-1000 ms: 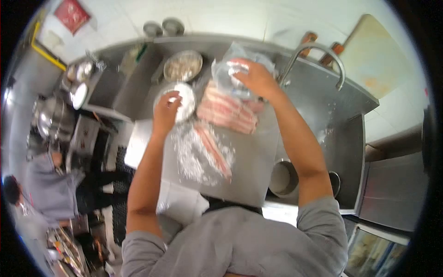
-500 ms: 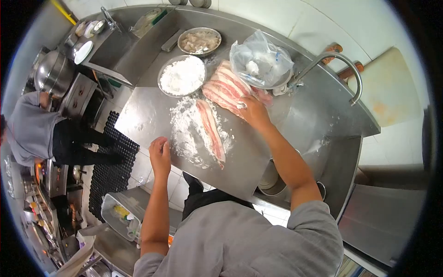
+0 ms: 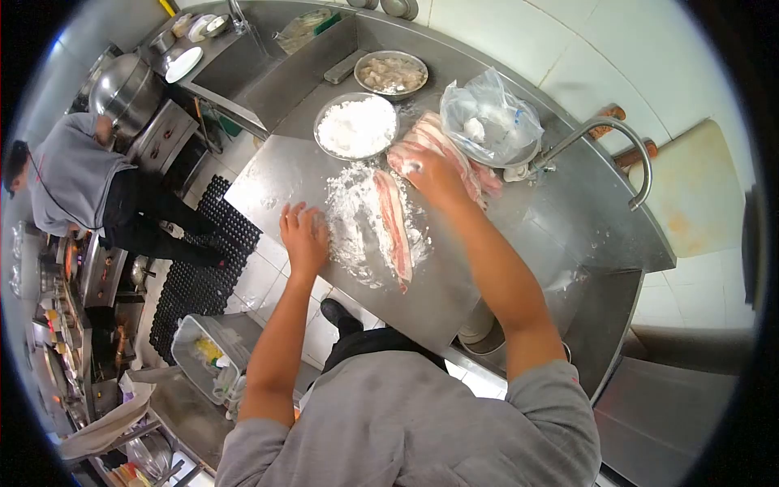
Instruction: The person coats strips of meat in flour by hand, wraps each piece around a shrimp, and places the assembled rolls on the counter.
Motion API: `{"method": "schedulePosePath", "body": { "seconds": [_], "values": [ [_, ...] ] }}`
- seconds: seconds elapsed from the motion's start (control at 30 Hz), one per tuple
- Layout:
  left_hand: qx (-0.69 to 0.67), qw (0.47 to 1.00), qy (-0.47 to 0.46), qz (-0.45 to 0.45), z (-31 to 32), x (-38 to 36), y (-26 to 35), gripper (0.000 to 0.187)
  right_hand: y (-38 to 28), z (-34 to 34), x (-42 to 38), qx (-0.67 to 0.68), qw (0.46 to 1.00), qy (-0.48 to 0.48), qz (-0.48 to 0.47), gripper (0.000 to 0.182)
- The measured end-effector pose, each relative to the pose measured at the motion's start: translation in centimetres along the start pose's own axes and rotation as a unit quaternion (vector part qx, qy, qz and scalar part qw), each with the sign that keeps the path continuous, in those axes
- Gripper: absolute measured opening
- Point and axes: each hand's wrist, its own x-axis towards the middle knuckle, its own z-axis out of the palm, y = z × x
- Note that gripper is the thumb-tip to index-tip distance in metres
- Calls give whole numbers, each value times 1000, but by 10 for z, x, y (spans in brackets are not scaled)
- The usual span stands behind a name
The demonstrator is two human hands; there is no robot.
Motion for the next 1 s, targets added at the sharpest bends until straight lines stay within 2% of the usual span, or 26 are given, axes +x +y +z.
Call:
{"method": "schedulePosePath", "body": {
  "seconds": [0.13, 0.23, 0.33, 0.43, 0.53, 0.63, 0.73, 0.83, 0.93, 1.0],
  "values": [
    [18, 999, -2, -40, 12, 3, -12, 42, 4, -26, 36, -21, 999, 28, -12, 27],
    [24, 998, -24, -47, 11, 0, -8, 46, -1, -45, 38, -28, 998, -24, 57, 26],
    [19, 998, -15, -50, 15, 1, -11, 47, 29, -35, 22, -47, 988, -103, 101, 34],
    [25, 998, -20, -56, 15, 3, -9, 46, 61, -16, -8, -140, 988, -55, 42, 32],
    [30, 998, -22, -48, 14, 3, -11, 45, 71, -4, -14, -164, 983, -58, 59, 31],
    [32, 998, -25, -41, 14, 4, -7, 44, 66, 6, -12, -171, 985, 18, 13, 34],
    [37, 998, -28, -42, 16, 4, -9, 43, 55, 11, -1, -192, 976, 103, -19, 25],
    [39, 998, -32, -45, 15, 4, -10, 42, 55, 26, 8, -276, 952, 130, 0, 19],
    [38, 997, -35, -51, 14, 5, -8, 40, 53, 35, 17, -297, 947, 103, 67, 14],
    [37, 997, -35, -51, 13, 6, -6, 39, 61, 38, 24, -297, 948, 92, 72, 17]
  ]
}}
